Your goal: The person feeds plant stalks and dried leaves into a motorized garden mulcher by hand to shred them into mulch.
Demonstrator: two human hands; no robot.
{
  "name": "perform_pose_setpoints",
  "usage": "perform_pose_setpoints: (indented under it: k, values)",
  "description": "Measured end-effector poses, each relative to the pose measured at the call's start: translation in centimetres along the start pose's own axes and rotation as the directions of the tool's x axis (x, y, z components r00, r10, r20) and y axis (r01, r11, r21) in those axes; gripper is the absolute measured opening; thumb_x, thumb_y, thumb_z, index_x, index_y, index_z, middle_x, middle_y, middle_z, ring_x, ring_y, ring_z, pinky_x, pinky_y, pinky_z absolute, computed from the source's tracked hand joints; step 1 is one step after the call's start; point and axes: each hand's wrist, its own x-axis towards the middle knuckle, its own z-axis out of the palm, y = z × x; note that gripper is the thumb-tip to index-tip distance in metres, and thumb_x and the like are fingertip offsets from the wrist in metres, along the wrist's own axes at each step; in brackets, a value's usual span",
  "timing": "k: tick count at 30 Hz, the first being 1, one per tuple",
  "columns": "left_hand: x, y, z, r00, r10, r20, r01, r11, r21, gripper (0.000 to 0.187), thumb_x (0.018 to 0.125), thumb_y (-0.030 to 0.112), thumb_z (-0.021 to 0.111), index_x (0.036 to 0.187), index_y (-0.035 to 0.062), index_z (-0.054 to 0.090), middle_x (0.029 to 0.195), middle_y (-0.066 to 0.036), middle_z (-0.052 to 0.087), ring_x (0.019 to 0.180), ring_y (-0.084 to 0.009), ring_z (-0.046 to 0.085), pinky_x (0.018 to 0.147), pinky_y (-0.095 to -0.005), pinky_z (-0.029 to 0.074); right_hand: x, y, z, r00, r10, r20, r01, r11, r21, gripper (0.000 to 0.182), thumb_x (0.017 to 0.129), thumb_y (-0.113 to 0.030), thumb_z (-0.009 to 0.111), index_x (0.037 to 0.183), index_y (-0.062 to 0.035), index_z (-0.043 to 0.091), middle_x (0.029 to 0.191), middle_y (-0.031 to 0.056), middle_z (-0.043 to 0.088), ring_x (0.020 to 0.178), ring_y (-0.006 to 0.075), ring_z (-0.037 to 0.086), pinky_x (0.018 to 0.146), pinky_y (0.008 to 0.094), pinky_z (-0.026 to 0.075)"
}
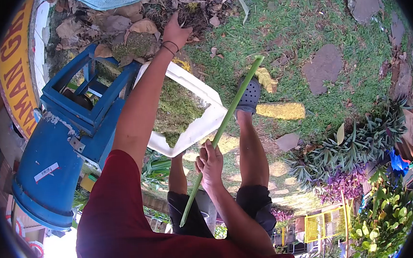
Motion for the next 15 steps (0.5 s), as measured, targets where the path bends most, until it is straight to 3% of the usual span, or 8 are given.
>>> perform_pose_setpoints:
  k: [1,2,6,8,10,12,13,15]
  values:
    - [-0.7,-1.1,-0.5,0.99,0.076,-0.12,-0.082,0.995,-0.05,0.078,0.071,0.02,0.079,0.136,-0.0028,0.042,0.133,-0.025,0.051,0.118,-0.0376,0.055,0.1,-0.0416,0.046,0.0,-0.1,0.1,1.0,-0.002,0.0,0.002,1.0,0.003,0.025,0.098,-0.034,0.055,0.085,-0.0129,0.051,0.054,-0.006,0.029,0.038,0.0058,0.027,0.035,0.0247,0.026]
    - [-2.5,-0.1,-3.2,0.997,0.035,-0.07,-0.044,0.99,-0.137,0.085,0.069,0.021,0.08,0.136,-0.0121,0.039,0.132,-0.027,0.053,0.12,-0.0387,0.054,0.106,-0.0375,0.041,0.0,-0.2,0.2,1.0,0.0,-0.003,0.0,1.0,0.001,0.025,0.098,-0.035,0.054,0.083,-0.0149,0.049,0.053,-0.0069,0.029,0.038,0.0052,0.026,0.035,0.0239,0.025]
    - [-8.7,-5.5,-5.5,0.997,-0.019,0.074,0.051,0.882,-0.468,0.085,0.068,0.017,0.079,0.137,-0.0114,0.037,0.126,-0.024,0.058,0.114,-0.0312,0.058,0.101,-0.0351,0.044,0.2,-0.4,0.7,1.0,-0.005,-0.003,0.005,1.0,-0.022,0.026,0.099,-0.036,0.054,0.083,-0.016,0.048,0.053,-0.0079,0.029,0.037,0.0044,0.025,0.035,0.023,0.024]
    - [-13.1,-7.2,-6.8,0.985,-0.094,0.145,0.159,0.82,-0.55,0.084,0.071,0.014,0.077,0.138,-0.012,0.035,0.122,-0.021,0.059,0.111,-0.0268,0.059,0.098,-0.0338,0.046,0.1,-0.5,1.1,1.0,-0.017,-0.013,0.016,0.999,-0.034,0.027,0.098,-0.037,0.054,0.084,-0.0154,0.048,0.053,-0.0081,0.027,0.038,0.0048,0.023,0.036,0.0234,0.024]
    - [-17.4,-6.4,-9.9,0.915,-0.194,0.352,0.369,0.754,-0.543,0.082,0.074,0.012,0.075,0.139,-0.0112,0.031,0.119,-0.02,0.06,0.11,-0.0235,0.059,0.096,-0.0329,0.047,0.3,-0.2,0.8,1.0,-0.017,-0.011,0.017,1.0,-0.027,0.027,0.098,-0.038,0.054,0.084,-0.0153,0.048,0.053,-0.0081,0.026,0.038,0.0049,0.022,0.036,0.0236,0.024]
    - [-21.3,-8.7,-10.0,0.84,-0.284,0.463,0.525,0.642,-0.559,0.081,0.079,0.017,0.073,0.142,-0.0079,0.029,0.119,-0.02,0.059,0.113,-0.0242,0.057,0.097,-0.0356,0.045,0.4,-0.3,1.0,1.0,-0.015,-0.01,0.014,1.0,-0.015,0.028,0.098,-0.038,0.054,0.084,-0.0147,0.048,0.053,-0.0081,0.026,0.038,0.005,0.022,0.037,0.0241,0.023]
    - [-23.1,-11.3,-8.9,0.841,-0.285,0.46,0.524,0.643,-0.559,0.081,0.079,0.017,0.073,0.142,-0.0079,0.029,0.119,-0.02,0.059,0.113,-0.0242,0.057,0.097,-0.0356,0.045,0.5,-0.3,1.1,1.0,-0.014,-0.006,0.014,1.0,-0.015,0.028,0.098,-0.038,0.054,0.084,-0.0147,0.048,0.053,-0.0081,0.026,0.038,0.005,0.022,0.037,0.0241,0.023]
    - [-25.7,-14.0,-7.3,0.857,-0.211,0.471,0.383,0.871,-0.306,0.068,0.087,0.02,0.07,0.14,0.0017,0.033,0.128,-0.016,0.051,0.119,-0.0241,0.053,0.097,-0.0385,0.047,0.7,-0.1,0.9,1.0,-0.004,-0.024,0.005,1.0,0.006,0.026,0.098,-0.035,0.054,0.084,-0.0138,0.052,0.052,-0.0075,0.029,0.037,0.0047,0.026,0.035,0.0241,0.025]
